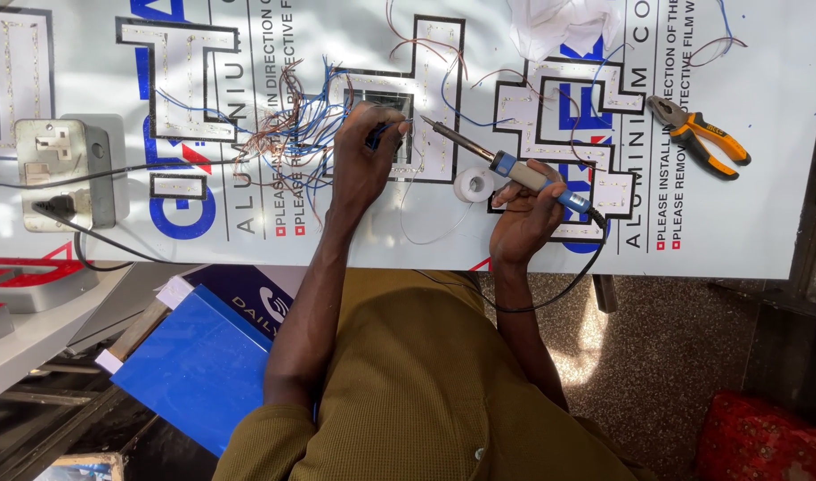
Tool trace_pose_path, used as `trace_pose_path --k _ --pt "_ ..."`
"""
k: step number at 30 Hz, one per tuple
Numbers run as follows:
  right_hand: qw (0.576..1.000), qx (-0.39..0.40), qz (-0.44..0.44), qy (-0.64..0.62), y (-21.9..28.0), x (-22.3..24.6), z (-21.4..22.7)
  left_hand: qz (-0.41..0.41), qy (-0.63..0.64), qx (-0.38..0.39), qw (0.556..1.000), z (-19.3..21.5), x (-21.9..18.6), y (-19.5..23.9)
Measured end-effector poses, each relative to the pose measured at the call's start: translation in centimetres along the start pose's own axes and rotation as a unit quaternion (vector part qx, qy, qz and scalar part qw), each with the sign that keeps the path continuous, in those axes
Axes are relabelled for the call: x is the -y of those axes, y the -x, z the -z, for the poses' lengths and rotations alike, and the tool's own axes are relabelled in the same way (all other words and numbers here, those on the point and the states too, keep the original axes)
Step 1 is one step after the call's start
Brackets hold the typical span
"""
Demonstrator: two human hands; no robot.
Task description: Soldering electrical wires to LED strips and components on a sign board.
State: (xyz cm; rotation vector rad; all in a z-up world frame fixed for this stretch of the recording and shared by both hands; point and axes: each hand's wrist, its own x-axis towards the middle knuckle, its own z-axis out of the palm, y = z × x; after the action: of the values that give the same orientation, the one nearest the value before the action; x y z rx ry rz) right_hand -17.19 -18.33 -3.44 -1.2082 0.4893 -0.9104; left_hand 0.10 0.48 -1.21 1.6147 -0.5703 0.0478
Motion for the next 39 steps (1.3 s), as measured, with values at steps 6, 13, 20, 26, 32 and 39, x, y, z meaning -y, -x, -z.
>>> trace_pose_path --k 6,13,20,26,32,39 --pt "0.993 -0.093 -0.06 -0.032 -0.7 1.1 0.2 -0.096 -0.079 0.02 0.992 2.0 -5.2 -3.6" --pt "0.987 -0.136 -0.063 -0.052 -1.3 1.5 1.4 -0.194 -0.157 0.13 0.96 -3.2 0.3 -10.1" --pt "0.984 -0.157 -0.063 -0.051 -1.6 1.8 2.6 -0.123 -0.256 0.185 0.941 -6.1 7.4 -13.1" --pt "0.985 -0.138 -0.072 -0.077 -2.3 1.3 2.6 -0.2 -0.203 0.176 0.942 -0.6 1.0 -12.3" --pt "0.984 -0.128 -0.089 -0.088 -2.5 2.0 0.8 -0.178 -0.105 0.082 0.975 7.5 -3.8 -7.0" --pt "0.99 -0.075 -0.087 -0.086 -2.2 2.5 -2.2 -0.121 -0.244 0.035 0.962 10.7 -1.7 -1.6"
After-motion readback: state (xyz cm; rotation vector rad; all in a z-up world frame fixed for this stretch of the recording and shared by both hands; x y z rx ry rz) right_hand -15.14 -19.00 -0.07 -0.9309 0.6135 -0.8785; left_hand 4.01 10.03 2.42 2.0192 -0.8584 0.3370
